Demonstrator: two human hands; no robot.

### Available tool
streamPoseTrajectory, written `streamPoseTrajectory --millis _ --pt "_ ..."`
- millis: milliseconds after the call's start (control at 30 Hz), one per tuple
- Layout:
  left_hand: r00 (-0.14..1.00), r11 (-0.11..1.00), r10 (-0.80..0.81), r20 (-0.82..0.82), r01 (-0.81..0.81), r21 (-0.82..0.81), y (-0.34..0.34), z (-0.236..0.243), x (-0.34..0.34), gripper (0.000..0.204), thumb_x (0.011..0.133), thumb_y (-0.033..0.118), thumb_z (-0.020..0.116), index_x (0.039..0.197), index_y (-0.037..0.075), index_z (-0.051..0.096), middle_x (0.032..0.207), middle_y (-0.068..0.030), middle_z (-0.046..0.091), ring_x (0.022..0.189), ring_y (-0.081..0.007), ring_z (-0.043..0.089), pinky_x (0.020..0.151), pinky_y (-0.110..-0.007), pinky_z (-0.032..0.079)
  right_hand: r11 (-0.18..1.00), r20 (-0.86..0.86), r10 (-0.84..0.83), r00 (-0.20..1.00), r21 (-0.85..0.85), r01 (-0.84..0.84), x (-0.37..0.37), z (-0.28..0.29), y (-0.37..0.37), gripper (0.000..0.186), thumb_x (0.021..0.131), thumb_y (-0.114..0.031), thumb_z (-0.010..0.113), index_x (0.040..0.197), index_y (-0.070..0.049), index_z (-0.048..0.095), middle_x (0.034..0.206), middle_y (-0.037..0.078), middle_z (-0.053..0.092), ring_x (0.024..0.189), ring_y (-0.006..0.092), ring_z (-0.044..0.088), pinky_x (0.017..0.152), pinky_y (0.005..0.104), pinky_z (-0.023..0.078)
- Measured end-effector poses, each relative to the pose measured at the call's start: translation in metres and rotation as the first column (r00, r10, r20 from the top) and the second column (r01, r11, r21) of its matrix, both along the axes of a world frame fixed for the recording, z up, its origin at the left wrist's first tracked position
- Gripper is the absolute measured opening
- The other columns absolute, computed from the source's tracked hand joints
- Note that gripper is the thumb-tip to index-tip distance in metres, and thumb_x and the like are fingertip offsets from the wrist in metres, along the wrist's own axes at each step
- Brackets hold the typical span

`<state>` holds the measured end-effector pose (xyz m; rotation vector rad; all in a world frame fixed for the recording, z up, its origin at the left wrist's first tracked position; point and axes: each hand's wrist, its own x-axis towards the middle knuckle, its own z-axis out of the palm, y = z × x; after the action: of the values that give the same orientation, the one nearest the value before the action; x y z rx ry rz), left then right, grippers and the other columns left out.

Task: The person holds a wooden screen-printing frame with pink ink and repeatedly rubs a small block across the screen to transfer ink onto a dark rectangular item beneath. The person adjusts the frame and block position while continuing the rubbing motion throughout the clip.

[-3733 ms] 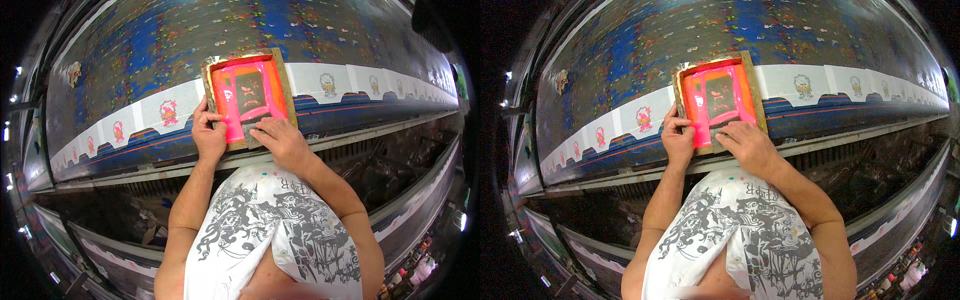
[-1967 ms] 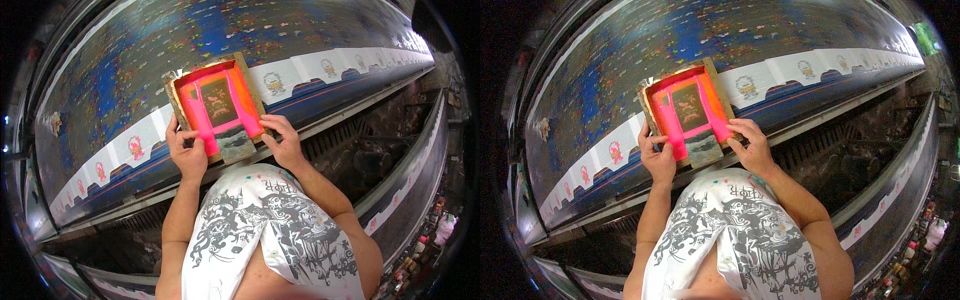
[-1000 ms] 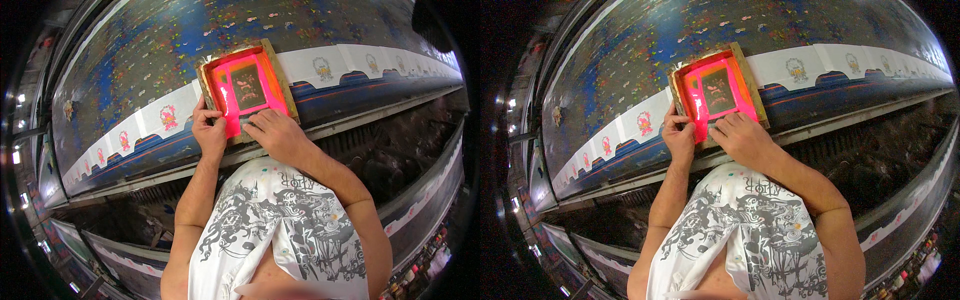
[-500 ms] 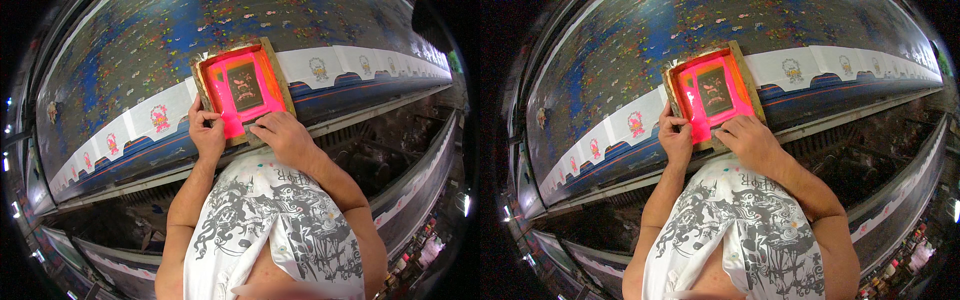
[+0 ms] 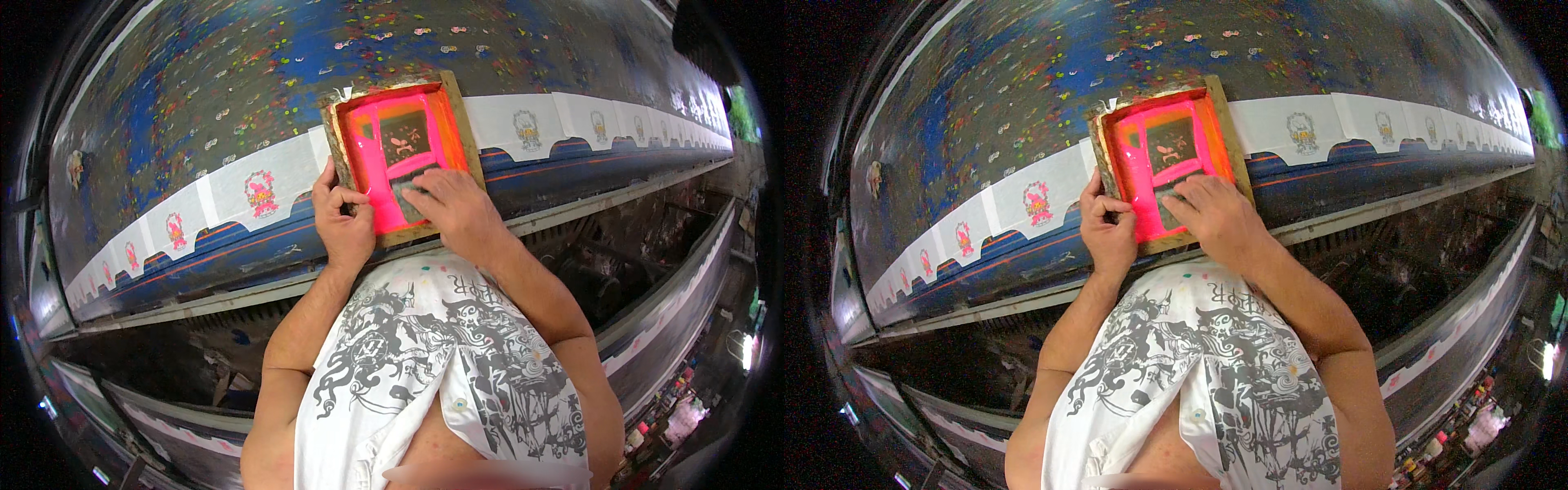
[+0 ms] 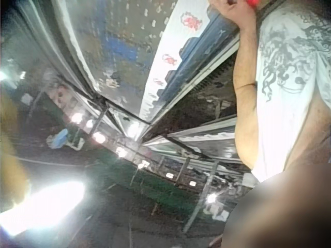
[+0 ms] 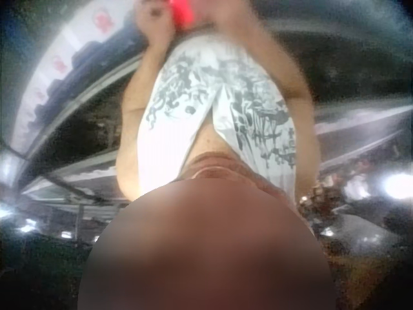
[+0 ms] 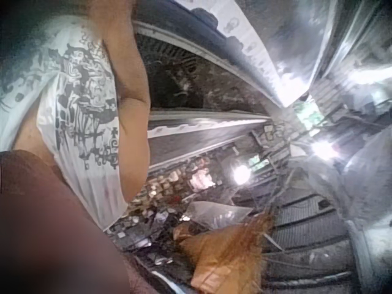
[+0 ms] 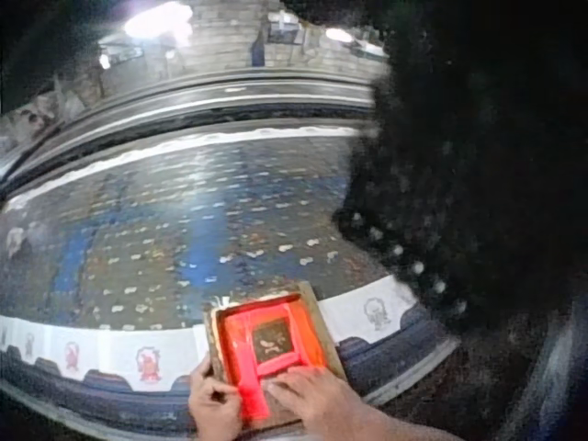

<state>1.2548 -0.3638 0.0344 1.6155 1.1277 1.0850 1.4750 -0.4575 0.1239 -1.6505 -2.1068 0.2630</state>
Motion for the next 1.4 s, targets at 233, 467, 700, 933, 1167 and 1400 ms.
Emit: streamPoseTrajectory --millis 233,467,700,933,1167,1400 --pt "1.000 1.000 -0.012 -0.007 0.012 0.027 0.001 -0.002 0.001 0.015 0.086 -0.009 0.074 0.087 0.006 0.075 0.171 -0.0299 0.057 0.160 -0.0434 0.054 0.132 -0.051 0.040 0.999 0.014 -0.031 0.999 0.038 0.030 0.029 -0.004 0.088 0.044 0.094 0.003 0.070 0.137 -0.003 0.078 0.127 0.017 0.079 0.124 0.0397 0.075 0.109 0.0516 0.060" --pt "1.000 0.999 -0.006 0.026 0.005 0.041 0.001 -0.007 0.005 0.016 0.086 -0.010 0.072 0.087 0.006 0.074 0.171 -0.0307 0.056 0.159 -0.0452 0.053 0.131 -0.053 0.040 0.997 0.050 -0.031 0.998 0.067 0.028 0.041 0.004 0.132 0.039 0.095 -0.001 0.072 0.132 -0.008 0.082 0.121 0.016 0.080 0.121 0.0406 0.075 0.108 0.0518 0.060" --pt "1.000 0.998 -0.015 0.007 0.015 0.068 0.000 -0.005 0.007 0.016 0.087 -0.010 0.071 0.089 0.006 0.074 0.171 -0.0307 0.055 0.159 -0.0455 0.052 0.132 -0.054 0.039 0.994 0.099 -0.012 0.995 -0.104 0.022 0.032 0.009 0.106 0.038 0.098 -0.002 0.071 0.133 -0.010 0.083 0.116 0.015 0.081 0.114 0.0390 0.076 0.104 0.0519 0.060" --pt "1.000 0.998 -0.007 0.031 0.005 0.067 0.000 -0.006 0.006 0.030 0.091 -0.008 0.078 0.118 0.005 0.079 0.173 -0.0299 0.053 0.161 -0.0438 0.053 0.133 -0.052 0.040 0.998 0.075 0.014 0.997 -0.063 -0.010 0.009 0.013 0.040 0.036 0.095 -0.003 0.072 0.130 -0.007 0.083 0.118 0.013 0.081 0.115 0.0374 0.076 0.103 0.0506 0.059" --pt "0.999 0.998 -0.013 0.030 0.012 0.056 -0.001 -0.005 0.006 0.050 0.093 -0.007 0.079 0.142 0.004 0.076 0.177 -0.0293 0.050 0.167 -0.0403 0.049 0.136 -0.050 0.041 0.998 0.016 0.021 1.000 -0.054 -0.020 -0.003 0.012 -0.010 0.039 0.093 -0.004 0.072 0.132 -0.007 0.081 0.122 0.012 0.078 0.117 0.0366 0.074 0.105 0.0495 0.059" --pt "0.996 0.995 -0.007 -0.093 0.016 0.095 0.003 0.005 0.003 0.036 0.088 -0.007 0.076 0.120 0.005 0.085 0.174 -0.0310 0.055 0.162 -0.0421 0.054 0.134 -0.050 0.042 0.998 -0.113 0.032 0.993 -0.047 -0.038 0.005 0.003 -0.049 0.048 0.091 -0.020 0.086 0.137 -0.010 0.080 0.142 0.013 0.072 0.135 0.0380 0.067 0.117 0.0538 0.055"
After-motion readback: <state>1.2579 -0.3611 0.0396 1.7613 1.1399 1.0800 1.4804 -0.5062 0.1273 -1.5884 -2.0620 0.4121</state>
